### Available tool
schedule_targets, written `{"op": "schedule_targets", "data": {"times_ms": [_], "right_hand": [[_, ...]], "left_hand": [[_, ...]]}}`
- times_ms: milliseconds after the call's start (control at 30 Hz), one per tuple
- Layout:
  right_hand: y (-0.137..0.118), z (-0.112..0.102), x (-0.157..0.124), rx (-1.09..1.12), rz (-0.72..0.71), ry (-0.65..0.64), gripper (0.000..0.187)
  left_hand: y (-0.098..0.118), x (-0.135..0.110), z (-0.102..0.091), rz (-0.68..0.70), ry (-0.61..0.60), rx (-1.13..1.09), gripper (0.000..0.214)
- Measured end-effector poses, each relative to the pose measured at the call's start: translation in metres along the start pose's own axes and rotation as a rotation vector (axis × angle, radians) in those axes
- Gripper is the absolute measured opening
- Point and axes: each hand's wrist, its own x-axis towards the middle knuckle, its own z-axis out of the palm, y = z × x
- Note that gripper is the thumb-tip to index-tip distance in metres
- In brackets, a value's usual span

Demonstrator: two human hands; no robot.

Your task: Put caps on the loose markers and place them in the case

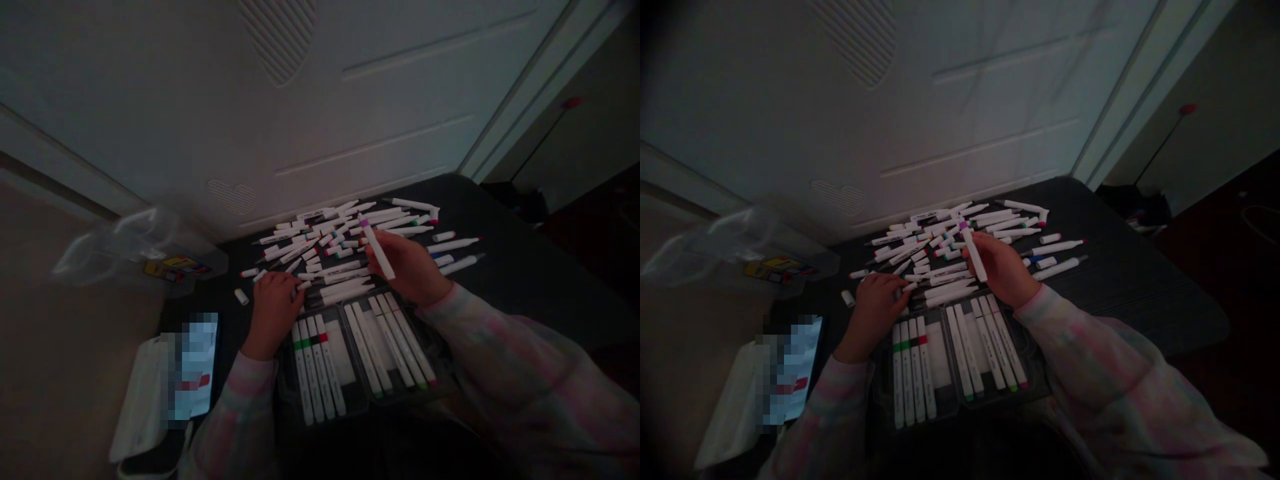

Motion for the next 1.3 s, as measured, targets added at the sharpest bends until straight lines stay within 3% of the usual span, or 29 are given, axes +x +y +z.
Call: {"op": "schedule_targets", "data": {"times_ms": [267, 500, 967, 1300], "right_hand": [[0.001, 0.0, 0.001, -0.042, 0.012, -0.013, 0.008], [0.003, 0.0, 0.0, -0.07, 0.04, 0.013, 0.006], [0.008, -0.001, -0.001, -0.144, 0.045, -0.029, 0.015], [0.004, 0.001, -0.004, -0.165, 0.065, -0.01, 0.011]], "left_hand": [[0.006, -0.007, -0.011, -0.037, 0.313, -0.16, 0.016], [0.012, -0.01, -0.015, 0.018, 0.443, -0.222, 0.01], [0.009, -0.009, -0.011, 0.116, 0.495, -0.186, 0.01], [0.01, -0.01, -0.003, 0.027, 0.406, -0.252, 0.009]]}}
